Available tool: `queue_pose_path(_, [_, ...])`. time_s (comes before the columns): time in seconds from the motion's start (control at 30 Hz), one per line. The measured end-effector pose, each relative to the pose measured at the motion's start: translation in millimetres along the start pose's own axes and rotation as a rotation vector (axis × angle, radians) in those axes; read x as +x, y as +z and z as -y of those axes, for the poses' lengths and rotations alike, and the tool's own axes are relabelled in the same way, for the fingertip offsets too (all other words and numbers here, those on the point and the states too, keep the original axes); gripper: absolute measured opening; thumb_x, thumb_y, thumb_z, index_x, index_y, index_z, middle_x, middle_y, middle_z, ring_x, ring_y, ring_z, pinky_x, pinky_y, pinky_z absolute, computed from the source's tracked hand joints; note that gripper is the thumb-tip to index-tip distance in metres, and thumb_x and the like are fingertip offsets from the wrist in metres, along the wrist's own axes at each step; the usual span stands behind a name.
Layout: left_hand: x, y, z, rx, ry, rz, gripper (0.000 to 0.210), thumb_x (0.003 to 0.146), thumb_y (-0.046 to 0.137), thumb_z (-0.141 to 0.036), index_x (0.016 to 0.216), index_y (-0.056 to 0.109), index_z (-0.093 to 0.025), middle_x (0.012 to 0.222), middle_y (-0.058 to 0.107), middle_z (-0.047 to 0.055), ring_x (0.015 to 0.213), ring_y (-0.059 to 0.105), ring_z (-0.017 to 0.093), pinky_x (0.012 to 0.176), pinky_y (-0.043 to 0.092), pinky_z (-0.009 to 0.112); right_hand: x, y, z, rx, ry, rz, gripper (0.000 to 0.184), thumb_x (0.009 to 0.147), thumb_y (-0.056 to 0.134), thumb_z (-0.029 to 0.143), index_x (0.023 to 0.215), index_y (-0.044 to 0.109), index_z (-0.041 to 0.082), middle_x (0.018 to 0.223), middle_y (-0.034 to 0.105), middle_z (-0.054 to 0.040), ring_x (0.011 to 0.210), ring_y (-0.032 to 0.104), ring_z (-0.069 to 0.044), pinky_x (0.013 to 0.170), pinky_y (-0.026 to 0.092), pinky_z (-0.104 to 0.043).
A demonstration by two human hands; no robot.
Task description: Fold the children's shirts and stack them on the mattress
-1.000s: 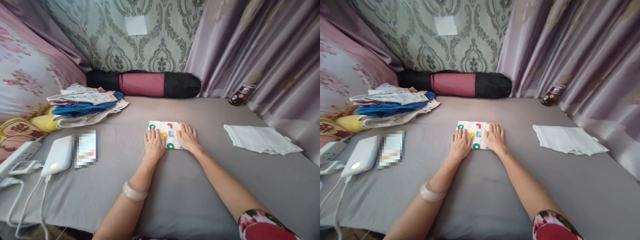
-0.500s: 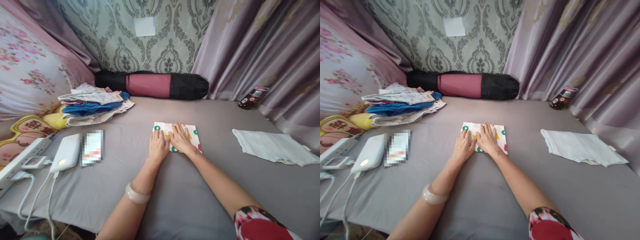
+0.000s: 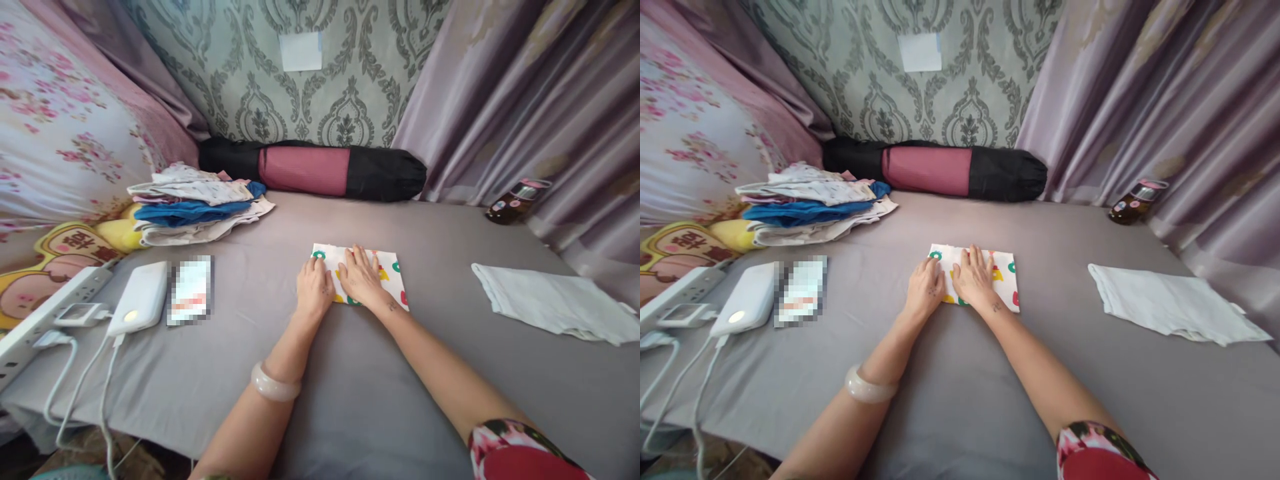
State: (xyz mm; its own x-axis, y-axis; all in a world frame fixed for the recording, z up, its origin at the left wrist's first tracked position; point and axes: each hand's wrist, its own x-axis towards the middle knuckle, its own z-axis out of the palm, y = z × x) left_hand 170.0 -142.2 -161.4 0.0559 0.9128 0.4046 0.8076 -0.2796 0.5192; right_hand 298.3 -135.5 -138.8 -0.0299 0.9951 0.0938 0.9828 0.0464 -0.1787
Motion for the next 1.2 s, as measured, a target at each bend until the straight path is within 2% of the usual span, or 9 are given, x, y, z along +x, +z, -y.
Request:
queue_pose_path(0.2, [10,-3.3,11,-0.08,-0.129,-0.043,0.03,0.089,0.039,-0.016,0.111,0.059,-0.015,0.106,0.068,0.014,0.104,0.062,0.024,0.094,0.046,0.04,8,8,26,0.051,-0.054,0.043,0.058,0.1,0.023,0.037,0.15,0.029,0.009,0.159,0.021,-0.0156,0.147,0.014,-0.026,0.117,0.008,-0.05])
queue_pose_path(0.47, [20,-10.1,16,-0.222,-0.287,-0.03,0.031,0.088,0.037,-0.018,0.103,0.065,-0.015,0.099,0.07,0.012,0.098,0.064,0.024,0.092,0.048,0.04,9,17,26,0.041,-0.041,0.058,0.058,0.099,0.022,0.036,0.15,0.03,0.009,0.158,0.025,-0.0145,0.146,0.018,-0.027,0.116,0.007,-0.052])
queue_pose_path(0.63, [21,-13.5,21,-0.393,-0.434,-0.119,0.024,0.082,0.045,-0.019,0.094,0.066,-0.019,0.096,0.071,0.009,0.096,0.065,0.024,0.091,0.05,0.042,9,12,28,0.043,-0.034,0.066,0.058,0.099,0.023,0.036,0.149,0.031,0.009,0.158,0.025,-0.0159,0.146,0.019,-0.028,0.116,0.008,-0.053])
queue_pose_path(0.8, [24,-16.4,23,-0.617,-0.613,-0.195,0.024,0.075,0.048,-0.019,0.092,0.065,-0.016,0.088,0.072,0.009,0.083,0.068,0.021,0.081,0.054,0.035,15,8,42,0.056,-0.056,0.04,0.056,0.098,0.026,0.033,0.147,0.034,0.008,0.157,0.025,-0.0167,0.146,0.018,-0.027,0.116,0.008,-0.053])
queue_pose_path(1.0, [28,-13.8,28,-0.779,-0.681,-0.304,0.026,0.07,0.044,-0.02,0.086,0.064,-0.014,0.078,0.07,0.007,0.075,0.067,0.018,0.078,0.053,0.032,25,12,61,0.084,-0.115,0.06,0.057,0.098,0.026,0.031,0.148,0.032,0.006,0.158,0.024,-0.0168,0.146,0.017,-0.027,0.116,0.008,-0.051])
queue_pose_path(1.2, [29,-12.0,29,-0.807,-0.675,-0.314,0.025,0.068,0.044,-0.021,0.085,0.062,-0.015,0.077,0.069,0.006,0.077,0.067,0.017,0.078,0.052,0.031,26,24,61,0.083,-0.121,0.03,0.057,0.097,0.027,0.031,0.147,0.033,0.005,0.156,0.029,-0.0163,0.146,0.017,-0.027,0.116,0.01,-0.052])
